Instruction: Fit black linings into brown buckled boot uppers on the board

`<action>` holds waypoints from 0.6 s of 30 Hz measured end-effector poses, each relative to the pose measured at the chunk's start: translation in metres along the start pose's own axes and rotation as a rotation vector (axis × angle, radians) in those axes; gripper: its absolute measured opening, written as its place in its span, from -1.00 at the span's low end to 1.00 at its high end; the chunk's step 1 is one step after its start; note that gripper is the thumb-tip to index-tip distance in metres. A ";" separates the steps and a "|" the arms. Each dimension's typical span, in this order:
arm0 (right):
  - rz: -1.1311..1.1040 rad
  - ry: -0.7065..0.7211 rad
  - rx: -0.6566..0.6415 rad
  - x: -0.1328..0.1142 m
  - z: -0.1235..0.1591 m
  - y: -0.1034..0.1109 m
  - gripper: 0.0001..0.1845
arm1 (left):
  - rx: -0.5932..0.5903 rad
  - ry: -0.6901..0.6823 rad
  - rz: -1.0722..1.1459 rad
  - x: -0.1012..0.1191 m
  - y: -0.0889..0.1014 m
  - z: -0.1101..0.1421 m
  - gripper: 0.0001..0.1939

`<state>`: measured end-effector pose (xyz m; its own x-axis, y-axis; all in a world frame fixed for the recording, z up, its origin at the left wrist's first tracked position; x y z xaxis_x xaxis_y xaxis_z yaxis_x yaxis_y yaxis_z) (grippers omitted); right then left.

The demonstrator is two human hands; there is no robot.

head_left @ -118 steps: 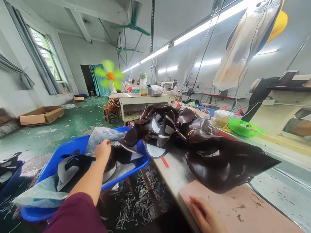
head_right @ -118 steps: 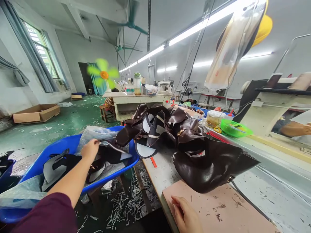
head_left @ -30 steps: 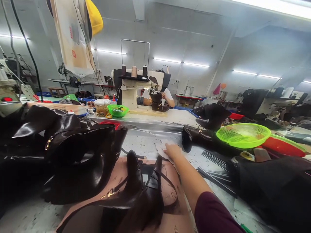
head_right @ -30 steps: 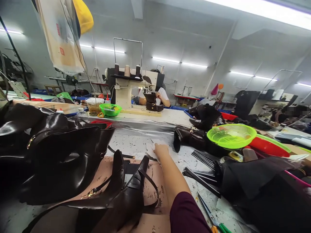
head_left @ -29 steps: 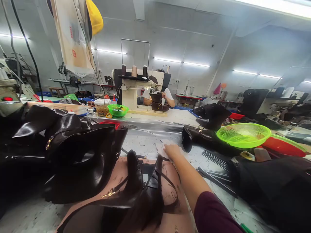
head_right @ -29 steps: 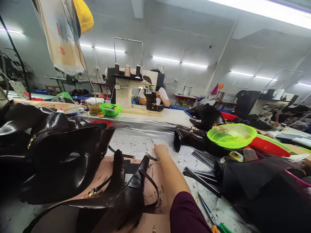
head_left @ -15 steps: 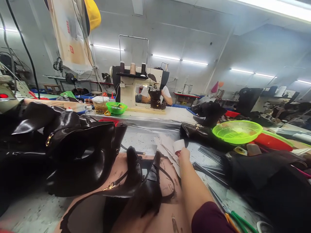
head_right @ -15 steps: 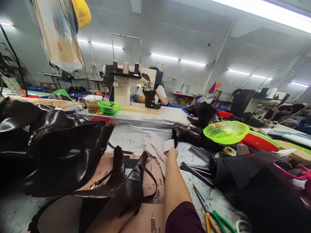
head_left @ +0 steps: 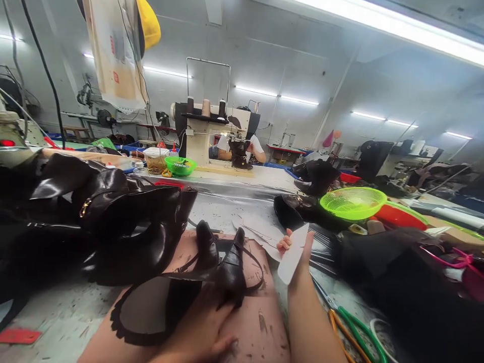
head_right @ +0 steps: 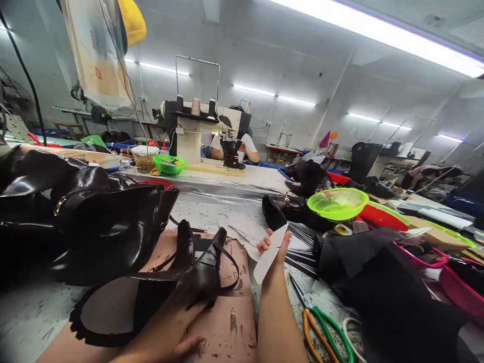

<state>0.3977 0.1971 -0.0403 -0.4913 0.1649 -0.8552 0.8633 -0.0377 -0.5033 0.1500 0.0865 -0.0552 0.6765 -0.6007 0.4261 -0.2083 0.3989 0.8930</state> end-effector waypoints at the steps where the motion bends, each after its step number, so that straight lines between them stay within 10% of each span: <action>1: -0.101 0.015 -0.041 -0.002 0.018 -0.013 -0.33 | 0.056 -0.009 0.006 0.002 0.002 0.003 -0.49; 4: -0.273 0.087 -0.143 -0.006 0.079 -0.053 -0.56 | 0.164 -0.127 0.197 0.020 0.001 0.012 -0.58; 10: -0.002 -0.121 -0.203 0.033 0.147 -0.073 -0.42 | -0.053 -0.032 1.327 0.043 -0.040 0.000 -0.42; 15: 0.309 -0.420 -0.304 0.056 0.164 -0.058 -0.42 | -0.098 0.162 1.245 0.037 -0.043 0.007 -0.63; 18: 0.591 -0.343 -0.267 0.038 0.170 -0.051 -0.55 | -0.127 0.218 1.196 0.035 -0.051 0.017 -0.68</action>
<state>0.3155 0.0379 -0.0686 0.0940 -0.1279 -0.9873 0.9725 0.2239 0.0635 0.1723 0.0334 -0.0839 0.2125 0.3151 0.9250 -0.7178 0.6926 -0.0710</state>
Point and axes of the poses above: each hand's wrist, its own z-axis away from the middle knuckle, its own y-axis out of the back of the hand, x = y × z, the point moved 8 cm from there along -z, towards the middle knuckle, and after that the axes turned 14 degrees about -x, right-handed, at the moved point
